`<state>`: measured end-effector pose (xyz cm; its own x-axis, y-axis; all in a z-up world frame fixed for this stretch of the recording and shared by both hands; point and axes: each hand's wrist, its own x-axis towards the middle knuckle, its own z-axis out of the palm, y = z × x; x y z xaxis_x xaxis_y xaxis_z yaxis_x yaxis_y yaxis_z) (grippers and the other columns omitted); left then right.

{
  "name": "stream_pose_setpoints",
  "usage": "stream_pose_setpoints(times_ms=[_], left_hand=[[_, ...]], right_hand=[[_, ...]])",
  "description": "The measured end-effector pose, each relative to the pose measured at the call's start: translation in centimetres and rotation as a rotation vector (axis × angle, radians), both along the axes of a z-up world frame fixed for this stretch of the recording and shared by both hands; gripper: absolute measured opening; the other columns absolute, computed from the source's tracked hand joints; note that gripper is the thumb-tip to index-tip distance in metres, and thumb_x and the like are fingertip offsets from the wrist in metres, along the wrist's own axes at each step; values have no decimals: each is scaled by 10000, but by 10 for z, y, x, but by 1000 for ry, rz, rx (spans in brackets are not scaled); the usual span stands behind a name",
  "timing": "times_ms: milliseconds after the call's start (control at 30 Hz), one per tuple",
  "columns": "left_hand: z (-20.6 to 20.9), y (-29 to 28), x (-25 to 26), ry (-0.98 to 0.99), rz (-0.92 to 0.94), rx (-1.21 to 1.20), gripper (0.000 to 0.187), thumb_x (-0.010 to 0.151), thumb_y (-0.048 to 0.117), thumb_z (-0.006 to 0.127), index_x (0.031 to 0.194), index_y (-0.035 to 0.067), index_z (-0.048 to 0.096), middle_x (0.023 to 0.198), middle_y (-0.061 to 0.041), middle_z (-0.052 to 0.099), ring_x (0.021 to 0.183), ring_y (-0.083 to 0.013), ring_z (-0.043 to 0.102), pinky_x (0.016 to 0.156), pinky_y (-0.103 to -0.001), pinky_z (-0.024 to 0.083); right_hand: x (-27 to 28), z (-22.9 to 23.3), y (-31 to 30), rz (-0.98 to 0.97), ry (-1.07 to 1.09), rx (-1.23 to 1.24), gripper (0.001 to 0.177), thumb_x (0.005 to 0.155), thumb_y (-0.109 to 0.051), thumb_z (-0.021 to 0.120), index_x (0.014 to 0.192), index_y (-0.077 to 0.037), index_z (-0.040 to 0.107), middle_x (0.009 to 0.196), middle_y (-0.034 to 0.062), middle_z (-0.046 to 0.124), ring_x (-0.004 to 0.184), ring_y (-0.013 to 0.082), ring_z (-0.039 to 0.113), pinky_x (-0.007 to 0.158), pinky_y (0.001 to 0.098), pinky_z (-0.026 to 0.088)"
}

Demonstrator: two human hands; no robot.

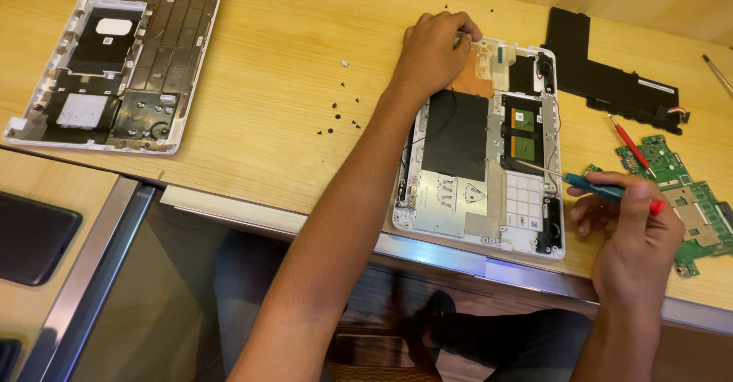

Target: The person uses a screwdriver to remove screws from the internal frame of a disassembled laptop. They then detach a small circuit board and place it on the workbench.

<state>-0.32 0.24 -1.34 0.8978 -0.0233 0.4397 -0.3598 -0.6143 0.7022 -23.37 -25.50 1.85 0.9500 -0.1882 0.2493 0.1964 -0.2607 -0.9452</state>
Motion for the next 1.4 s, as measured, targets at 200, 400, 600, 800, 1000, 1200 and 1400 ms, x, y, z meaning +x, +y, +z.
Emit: stream_pose_setpoints(times_ms=[200, 400, 600, 800, 1000, 1200, 1400], left_hand=[[2, 1, -2, 9, -4, 1, 211, 904, 193, 533, 899, 271, 730, 921, 51, 728, 1044, -250, 621, 956, -460, 428], [3, 0, -2, 18, -3, 14, 218, 906, 190, 526, 906, 268, 730, 938, 48, 731, 1057, -252, 619, 959, -464, 431], [0, 0, -1, 7, 2, 7, 199, 901, 196, 543, 897, 278, 724, 921, 52, 727, 1046, -252, 621, 949, -462, 434], [1, 0, -1, 15, -3, 11, 204, 901, 200, 540, 905, 275, 730, 932, 47, 726, 1061, -255, 615, 958, -467, 426], [0, 0, 1, 20, 1, 13, 209, 900, 202, 534, 903, 273, 731, 922, 42, 719, 1063, -255, 617, 956, -460, 429], [0, 0, 0, 2, 2, 6, 221, 886, 191, 529, 899, 272, 734, 926, 42, 740, 1060, -268, 622, 941, -473, 438], [2, 0, 0, 19, 0, 23, 225, 899, 196, 522, 908, 270, 735, 934, 34, 737, 1054, -271, 620, 939, -474, 437]], right_hand=[[-1, -1, -1, -29, 33, 18, 541, 1199, -495, 419, 1099, -9, 633, 899, 174, 666, 679, 203, 602, 557, 263, 422], [-1, -4, -4, -4, 32, -7, 530, 1206, -473, 402, 1097, -8, 632, 888, 181, 661, 649, 204, 586, 562, 262, 388], [0, -1, -4, 76, -6, -43, 540, 1159, -491, 432, 1129, 14, 622, 961, 206, 673, 687, 214, 584, 584, 270, 390], [-2, -1, -4, 67, 26, -42, 556, 1164, -508, 426, 1071, 2, 626, 899, 192, 668, 694, 214, 597, 598, 271, 388], [-1, -7, -10, 11, 63, 19, 626, 1110, -622, 463, 1035, -25, 637, 870, 127, 638, 697, 212, 642, 625, 282, 508], [1, -14, -16, 22, 62, 44, 604, 1129, -601, 471, 1012, -29, 626, 851, 136, 627, 685, 198, 614, 609, 275, 486], [1, -7, -8, 27, 57, 32, 609, 1102, -629, 474, 1040, -44, 634, 828, 150, 645, 625, 192, 590, 550, 246, 405]])
